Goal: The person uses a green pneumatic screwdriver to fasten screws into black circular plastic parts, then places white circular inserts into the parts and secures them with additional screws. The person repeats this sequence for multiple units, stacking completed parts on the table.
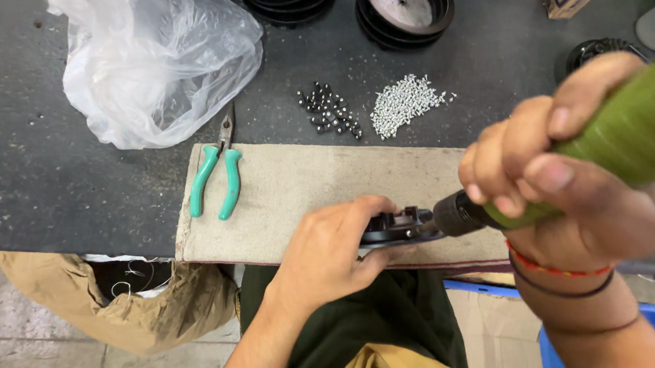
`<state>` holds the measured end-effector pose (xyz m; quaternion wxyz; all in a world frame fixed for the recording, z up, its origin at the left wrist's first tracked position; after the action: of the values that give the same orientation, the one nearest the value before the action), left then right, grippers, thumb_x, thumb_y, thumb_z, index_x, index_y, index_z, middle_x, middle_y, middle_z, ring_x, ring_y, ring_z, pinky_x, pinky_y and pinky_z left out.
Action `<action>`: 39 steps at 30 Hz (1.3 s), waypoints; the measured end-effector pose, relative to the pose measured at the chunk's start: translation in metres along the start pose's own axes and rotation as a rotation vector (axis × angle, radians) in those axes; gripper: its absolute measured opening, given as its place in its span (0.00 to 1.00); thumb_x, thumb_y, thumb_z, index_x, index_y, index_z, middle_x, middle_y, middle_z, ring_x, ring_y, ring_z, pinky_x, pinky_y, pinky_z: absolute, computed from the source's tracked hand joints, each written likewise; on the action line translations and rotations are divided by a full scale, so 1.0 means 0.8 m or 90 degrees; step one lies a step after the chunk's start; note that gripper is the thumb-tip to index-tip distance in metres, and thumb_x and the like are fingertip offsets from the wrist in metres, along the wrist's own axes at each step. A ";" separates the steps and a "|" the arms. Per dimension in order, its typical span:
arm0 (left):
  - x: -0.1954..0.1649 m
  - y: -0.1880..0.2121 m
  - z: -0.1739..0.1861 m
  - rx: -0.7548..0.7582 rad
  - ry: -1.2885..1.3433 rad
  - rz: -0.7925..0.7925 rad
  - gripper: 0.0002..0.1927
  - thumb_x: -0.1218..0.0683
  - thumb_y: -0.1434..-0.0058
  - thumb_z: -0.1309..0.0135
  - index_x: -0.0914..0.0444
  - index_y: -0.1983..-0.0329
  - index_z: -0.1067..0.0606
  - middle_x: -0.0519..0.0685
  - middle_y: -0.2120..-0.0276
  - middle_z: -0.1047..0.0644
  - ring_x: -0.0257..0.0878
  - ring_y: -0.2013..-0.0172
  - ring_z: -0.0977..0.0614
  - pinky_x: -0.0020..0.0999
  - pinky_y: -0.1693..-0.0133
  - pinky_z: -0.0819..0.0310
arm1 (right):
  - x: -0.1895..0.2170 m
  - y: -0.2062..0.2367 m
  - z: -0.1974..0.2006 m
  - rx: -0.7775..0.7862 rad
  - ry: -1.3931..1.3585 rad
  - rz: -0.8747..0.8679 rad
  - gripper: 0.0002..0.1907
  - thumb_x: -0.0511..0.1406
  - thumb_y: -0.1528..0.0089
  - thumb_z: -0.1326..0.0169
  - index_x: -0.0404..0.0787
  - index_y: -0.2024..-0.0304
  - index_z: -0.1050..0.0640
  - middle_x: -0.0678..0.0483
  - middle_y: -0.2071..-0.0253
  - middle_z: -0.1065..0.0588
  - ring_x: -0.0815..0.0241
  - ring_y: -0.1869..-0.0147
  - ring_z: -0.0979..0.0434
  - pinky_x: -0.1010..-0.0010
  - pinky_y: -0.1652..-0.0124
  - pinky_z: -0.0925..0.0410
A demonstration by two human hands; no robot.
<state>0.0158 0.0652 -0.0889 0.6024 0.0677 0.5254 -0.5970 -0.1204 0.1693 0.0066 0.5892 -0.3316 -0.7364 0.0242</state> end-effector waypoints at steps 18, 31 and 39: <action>0.143 0.136 -0.014 -0.580 0.742 0.304 0.31 0.44 0.39 0.36 0.70 0.42 0.28 0.55 0.50 0.20 0.44 0.50 0.19 0.40 0.45 0.27 | -0.186 0.092 0.036 -0.137 0.131 -0.103 0.36 0.30 0.49 0.32 0.31 0.40 0.32 0.47 0.40 0.28 0.54 0.36 0.28 0.60 0.37 0.34; 0.015 0.053 0.036 -0.040 -0.023 -0.016 0.29 0.53 0.53 0.29 0.63 0.47 0.23 0.54 0.57 0.18 0.48 0.54 0.15 0.39 0.51 0.21 | -0.123 0.086 -0.004 0.168 0.590 0.021 0.25 0.28 0.51 0.34 0.37 0.51 0.25 0.48 0.52 0.23 0.50 0.49 0.18 0.65 0.51 0.25; -0.025 0.038 0.025 -0.036 -0.068 -0.085 0.27 0.55 0.48 0.30 0.66 0.47 0.25 0.51 0.55 0.18 0.48 0.53 0.14 0.39 0.51 0.19 | -0.118 0.087 -0.027 0.170 0.628 0.096 0.24 0.27 0.53 0.36 0.35 0.53 0.24 0.49 0.53 0.23 0.48 0.48 0.19 0.63 0.50 0.25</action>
<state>0.0565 0.0726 -0.0823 0.5901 -0.0163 0.5124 -0.6236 -0.0610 0.1670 -0.0968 0.9002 -0.2779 -0.3352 0.0010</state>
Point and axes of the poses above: each hand's wrist, its own y-axis away from the middle knuckle, its own z-axis out of the back of the hand, x = y × z, the point moved 9 cm from there along -y, towards the middle knuckle
